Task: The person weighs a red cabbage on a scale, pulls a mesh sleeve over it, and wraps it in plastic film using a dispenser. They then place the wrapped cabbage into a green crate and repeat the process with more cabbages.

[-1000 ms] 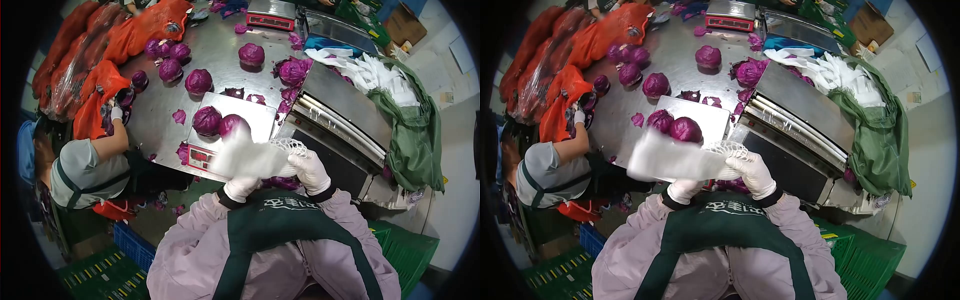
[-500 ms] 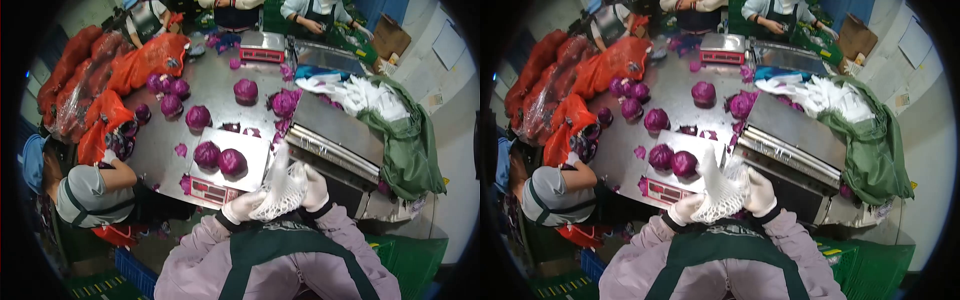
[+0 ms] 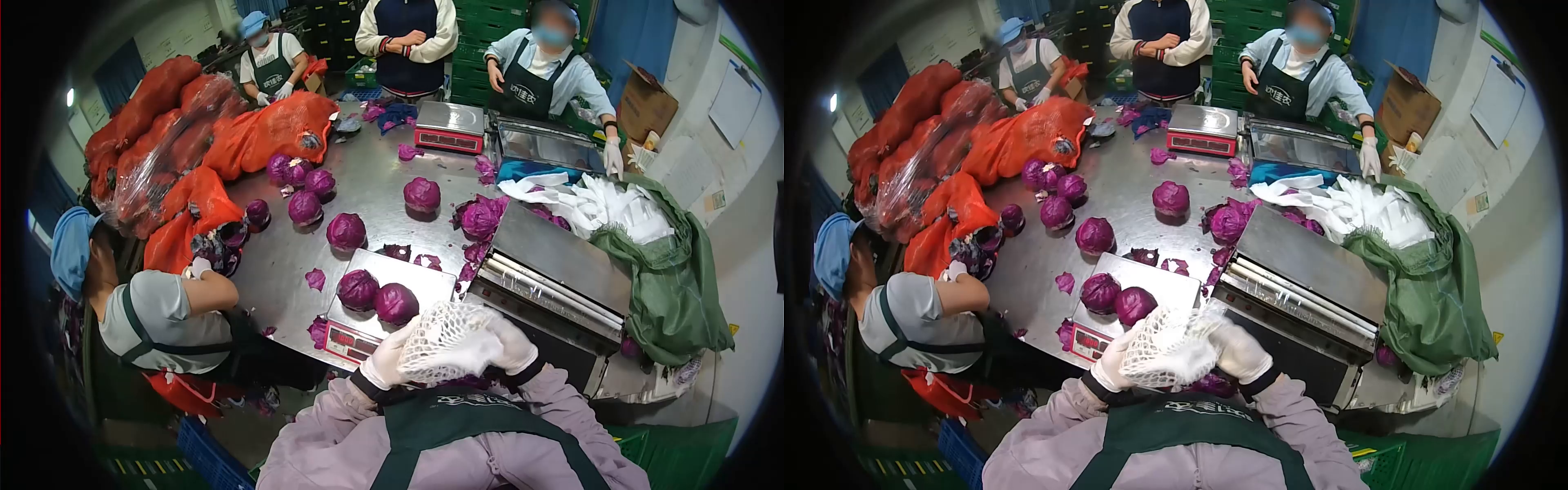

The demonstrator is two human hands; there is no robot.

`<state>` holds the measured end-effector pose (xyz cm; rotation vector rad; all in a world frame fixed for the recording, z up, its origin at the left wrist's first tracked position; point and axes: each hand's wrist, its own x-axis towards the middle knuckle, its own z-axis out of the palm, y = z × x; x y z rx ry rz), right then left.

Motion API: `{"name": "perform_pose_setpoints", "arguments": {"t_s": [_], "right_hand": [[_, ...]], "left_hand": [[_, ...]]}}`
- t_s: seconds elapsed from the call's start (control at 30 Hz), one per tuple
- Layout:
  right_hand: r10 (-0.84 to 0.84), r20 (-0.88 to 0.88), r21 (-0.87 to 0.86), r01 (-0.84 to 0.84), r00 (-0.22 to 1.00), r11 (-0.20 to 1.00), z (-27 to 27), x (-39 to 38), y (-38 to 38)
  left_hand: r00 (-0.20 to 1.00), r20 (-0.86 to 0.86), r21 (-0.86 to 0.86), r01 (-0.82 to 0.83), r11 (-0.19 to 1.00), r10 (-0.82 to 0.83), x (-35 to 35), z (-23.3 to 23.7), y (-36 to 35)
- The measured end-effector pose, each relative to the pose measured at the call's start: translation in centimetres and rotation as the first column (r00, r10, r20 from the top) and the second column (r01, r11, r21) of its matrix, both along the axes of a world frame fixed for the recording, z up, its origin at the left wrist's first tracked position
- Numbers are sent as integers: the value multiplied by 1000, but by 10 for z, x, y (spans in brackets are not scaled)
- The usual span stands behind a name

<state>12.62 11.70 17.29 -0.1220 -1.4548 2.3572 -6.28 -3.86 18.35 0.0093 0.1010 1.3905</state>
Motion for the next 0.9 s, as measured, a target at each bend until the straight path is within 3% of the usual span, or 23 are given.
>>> {"name": "perform_pose_setpoints", "arguments": {"t_s": [0.03, 0.1, 0.17, 0.23, 0.3, 0.33, 0.37, 0.4, 0.43, 0.47, 0.5, 0.53, 0.57, 0.6, 0.63, 0.67, 0.7, 0.77, 0.83, 0.87, 0.9], "right_hand": [[-19, -34, -562, -3, 999, 827, -9, -2, 8], [-50, -108, -563, -20, 993, 826, -13, -1, 16], [-100, -96, -640, 16, 990, 768, -41, 3, 15], [2, -71, -644, -47, 997, 763, -17, -5, 7], [-83, 204, -236, 131, 975, 963, -30, -11, 0], [-54, 413, -221, 158, 909, 962, -32, -16, -3], [-223, 507, -32, 277, 832, 960, -48, -22, -12], [-323, 515, 108, 314, 794, 943, -63, -27, -16], [-425, 505, 247, 346, 751, 905, -79, -33, -19], [-524, 426, 296, 433, 738, 851, -100, -45, -24], [-619, 371, 500, 413, 692, 762, -97, -58, -28], [-591, 409, 442, 416, 695, 795, -111, -70, -30], [-653, 424, 643, 299, 627, 705, -113, -83, -27], [-719, 477, 661, 334, 506, 673, -153, -99, -23], [-564, 673, 466, 319, 479, 826, -134, -114, -26], [-612, 672, 556, 261, 417, 789, -118, -124, -30], [-506, 764, 464, 204, 401, 862, -116, -134, -26], [-479, 793, 484, 86, 376, 871, -123, -150, -23], [-425, 799, 444, 58, 425, 894, -113, -151, -16], [-364, 806, 405, 14, 467, 914, -108, -150, -11], [-369, 802, 411, 16, 470, 912, -119, -150, -7]], "left_hand": [[996, -87, -76, 14, 997, -20, -1, -1, -5], [998, -58, -48, 37, 998, -40, -8, -5, -8], [903, -413, -117, 76, 990, -118, -15, -14, -13], [872, -488, -116, -23, 993, -36, -33, -24, -19], [800, -591, -122, -216, 969, 104, -46, -27, -21], [562, -819, -97, -330, 939, 113, -52, -39, -26], [262, -961, -30, -419, 908, 89, -57, -46, -29], [134, -991, -51, -488, 871, 16, -60, -44, -30], [6, -998, -58, -553, 831, -65, -63, -42, -31], [-177, -970, -40, -567, 823, -169, -71, -46, -32], [-408, -867, -20, -547, 837, -287, -81, -39, -30], [-530, -798, 46, -529, 847, -287, -91, -36, -27], [-651, -711, 136, -497, 857, -264, -102, -31, -19], [-667, -673, 131, -532, 836, -319, -110, -20, -7], [-673, -635, 123, -573, 810, -380, -119, -10, 1], [-692, -598, 164, -599, 784, -404, -132, -13, 11], [-662, -569, 101, -645, 758, -488, -142, -10, 23], [-622, -540, -157, -587, 794, -567, -183, -39, 38], [-578, -663, -421, -238, 875, -476, -224, -92, 46], [-421, -773, -454, -156, 877, -475, -235, -107, 43], [-357, -784, -482, -165, 861, -507, -229, -96, 38]]}}
